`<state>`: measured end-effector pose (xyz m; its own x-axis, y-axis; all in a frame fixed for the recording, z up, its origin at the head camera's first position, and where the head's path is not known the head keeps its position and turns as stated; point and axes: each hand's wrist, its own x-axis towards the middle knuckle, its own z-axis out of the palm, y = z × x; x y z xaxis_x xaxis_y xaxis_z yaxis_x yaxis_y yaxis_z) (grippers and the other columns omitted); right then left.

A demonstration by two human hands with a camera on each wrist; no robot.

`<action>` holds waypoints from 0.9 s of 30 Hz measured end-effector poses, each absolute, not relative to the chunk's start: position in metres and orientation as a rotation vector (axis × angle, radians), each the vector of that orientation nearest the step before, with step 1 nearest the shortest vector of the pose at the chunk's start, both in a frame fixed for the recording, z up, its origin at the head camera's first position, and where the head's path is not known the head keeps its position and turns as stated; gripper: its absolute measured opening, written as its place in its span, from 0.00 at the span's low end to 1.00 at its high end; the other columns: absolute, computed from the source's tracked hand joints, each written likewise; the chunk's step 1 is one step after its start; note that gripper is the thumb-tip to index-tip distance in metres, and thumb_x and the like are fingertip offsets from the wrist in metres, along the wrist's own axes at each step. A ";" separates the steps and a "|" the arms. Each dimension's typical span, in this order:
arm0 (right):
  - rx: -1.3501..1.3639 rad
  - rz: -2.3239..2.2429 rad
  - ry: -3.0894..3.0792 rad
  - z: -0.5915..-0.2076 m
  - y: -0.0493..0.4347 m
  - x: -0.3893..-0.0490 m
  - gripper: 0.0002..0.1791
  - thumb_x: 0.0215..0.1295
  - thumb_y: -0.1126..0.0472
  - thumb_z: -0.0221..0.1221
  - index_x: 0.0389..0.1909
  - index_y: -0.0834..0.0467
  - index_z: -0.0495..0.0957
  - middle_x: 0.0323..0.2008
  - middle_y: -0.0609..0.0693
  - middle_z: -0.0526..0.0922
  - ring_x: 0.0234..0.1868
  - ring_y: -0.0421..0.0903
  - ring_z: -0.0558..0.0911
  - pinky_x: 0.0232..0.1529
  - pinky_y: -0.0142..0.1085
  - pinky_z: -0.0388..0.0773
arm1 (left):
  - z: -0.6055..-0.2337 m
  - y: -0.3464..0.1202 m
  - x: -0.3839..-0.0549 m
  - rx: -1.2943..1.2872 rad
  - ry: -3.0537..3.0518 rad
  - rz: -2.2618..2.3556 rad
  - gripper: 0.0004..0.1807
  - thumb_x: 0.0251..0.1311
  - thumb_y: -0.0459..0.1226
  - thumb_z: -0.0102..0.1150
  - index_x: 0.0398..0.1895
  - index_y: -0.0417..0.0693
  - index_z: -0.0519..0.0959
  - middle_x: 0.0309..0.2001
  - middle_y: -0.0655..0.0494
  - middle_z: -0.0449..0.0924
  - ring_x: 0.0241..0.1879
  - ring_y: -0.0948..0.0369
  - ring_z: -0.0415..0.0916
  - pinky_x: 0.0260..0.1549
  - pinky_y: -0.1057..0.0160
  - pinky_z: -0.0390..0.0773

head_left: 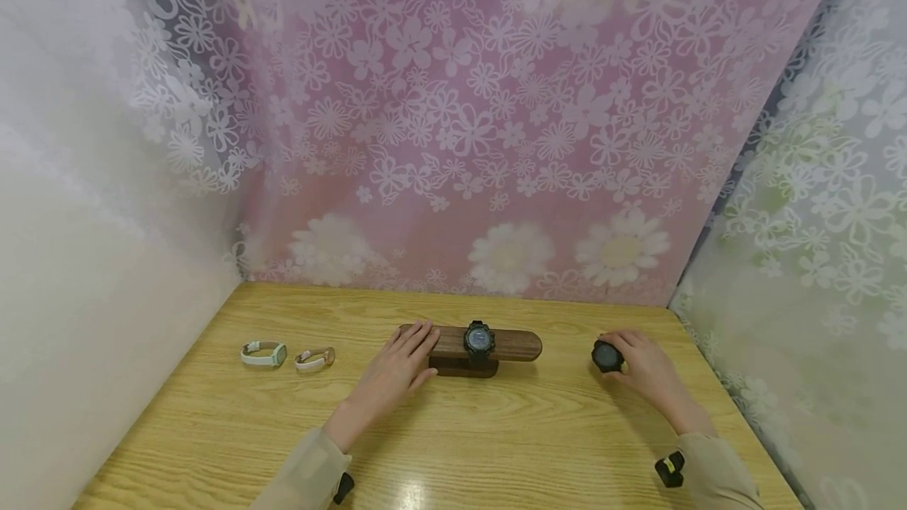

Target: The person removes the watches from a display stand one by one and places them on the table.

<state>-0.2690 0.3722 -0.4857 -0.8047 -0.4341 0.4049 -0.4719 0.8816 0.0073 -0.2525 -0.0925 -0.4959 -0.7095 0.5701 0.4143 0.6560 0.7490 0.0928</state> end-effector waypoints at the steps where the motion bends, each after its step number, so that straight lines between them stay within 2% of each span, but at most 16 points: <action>1: 0.668 0.117 -2.665 -0.486 0.372 -0.269 0.39 0.38 0.63 0.83 0.56 0.64 0.80 0.51 0.63 0.82 0.53 0.66 0.79 0.52 0.64 0.77 | -0.496 -0.092 -0.252 -0.942 -2.589 -0.329 0.34 0.73 0.47 0.57 0.77 0.42 0.64 0.77 0.45 0.59 0.75 0.46 0.60 0.73 0.43 0.59; 15: 0.690 0.145 -2.753 -0.494 0.362 -0.272 0.38 0.42 0.58 0.82 0.58 0.61 0.80 0.55 0.61 0.82 0.57 0.65 0.78 0.56 0.66 0.74 | -0.497 -0.092 -0.253 -0.934 -2.599 -0.299 0.35 0.74 0.49 0.54 0.77 0.43 0.62 0.76 0.44 0.60 0.75 0.48 0.59 0.74 0.44 0.59; 27: 0.731 0.161 -2.715 -0.501 0.348 -0.269 0.37 0.41 0.57 0.82 0.56 0.61 0.82 0.52 0.59 0.83 0.55 0.63 0.79 0.51 0.64 0.77 | -0.497 -0.092 -0.253 -0.935 -2.597 -0.322 0.35 0.72 0.48 0.58 0.77 0.42 0.63 0.76 0.44 0.59 0.75 0.47 0.59 0.73 0.42 0.59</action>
